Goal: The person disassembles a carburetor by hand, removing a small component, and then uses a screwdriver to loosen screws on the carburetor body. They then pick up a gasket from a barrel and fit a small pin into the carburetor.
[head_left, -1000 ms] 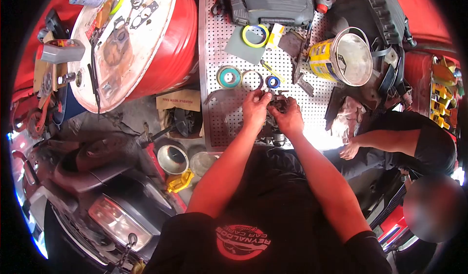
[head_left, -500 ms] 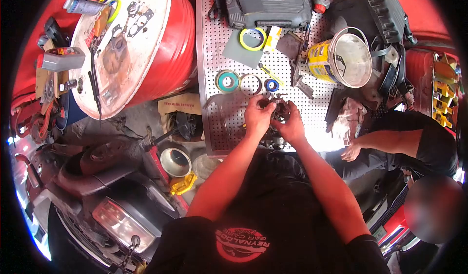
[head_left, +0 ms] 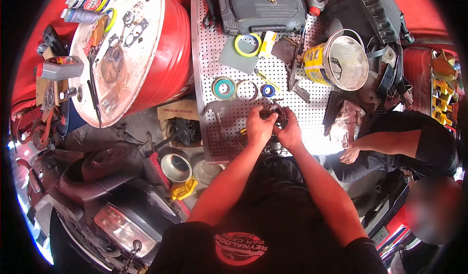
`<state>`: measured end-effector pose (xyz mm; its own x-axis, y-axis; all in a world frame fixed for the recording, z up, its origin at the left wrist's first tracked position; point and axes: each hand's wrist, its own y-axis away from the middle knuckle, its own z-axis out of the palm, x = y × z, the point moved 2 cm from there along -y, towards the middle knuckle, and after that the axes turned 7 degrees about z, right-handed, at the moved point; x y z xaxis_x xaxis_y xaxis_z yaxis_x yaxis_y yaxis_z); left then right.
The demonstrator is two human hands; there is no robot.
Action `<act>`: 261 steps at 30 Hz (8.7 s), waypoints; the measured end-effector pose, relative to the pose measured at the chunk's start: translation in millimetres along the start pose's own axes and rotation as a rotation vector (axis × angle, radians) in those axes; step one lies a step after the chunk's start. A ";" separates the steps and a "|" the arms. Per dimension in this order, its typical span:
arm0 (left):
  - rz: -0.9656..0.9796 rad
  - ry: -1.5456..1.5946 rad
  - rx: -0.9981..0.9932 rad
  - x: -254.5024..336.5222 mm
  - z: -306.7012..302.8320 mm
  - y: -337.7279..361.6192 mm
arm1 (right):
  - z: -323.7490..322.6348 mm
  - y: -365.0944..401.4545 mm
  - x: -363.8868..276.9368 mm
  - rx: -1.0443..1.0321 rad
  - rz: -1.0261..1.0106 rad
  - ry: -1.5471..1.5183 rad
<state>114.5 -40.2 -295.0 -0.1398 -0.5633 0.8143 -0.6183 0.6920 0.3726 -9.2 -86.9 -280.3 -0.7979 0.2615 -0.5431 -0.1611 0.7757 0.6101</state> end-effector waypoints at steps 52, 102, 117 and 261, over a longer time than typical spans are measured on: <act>0.250 -0.839 0.759 57.6 -433.2 -184.0 | 23.7 -22.5 31.5 0.235 -0.428 -0.075; 1.070 -0.667 -0.974 54.4 18.6 -98.5 | 2.8 10.3 -11.4 0.245 -0.030 -0.069; 0.806 -0.925 -1.129 76.6 36.4 -90.8 | -1.1 11.4 -15.7 0.223 0.025 -0.031; -0.267 0.380 -0.605 -13.7 -35.7 -57.1 | 10.1 -15.0 -0.4 0.116 -0.030 -0.182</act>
<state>179.4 -55.9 -311.5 0.2988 -0.6276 0.7189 -0.0473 0.7427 0.6680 -0.6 -92.8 -295.1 -0.6741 0.3289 -0.6613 -0.1068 0.8426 0.5278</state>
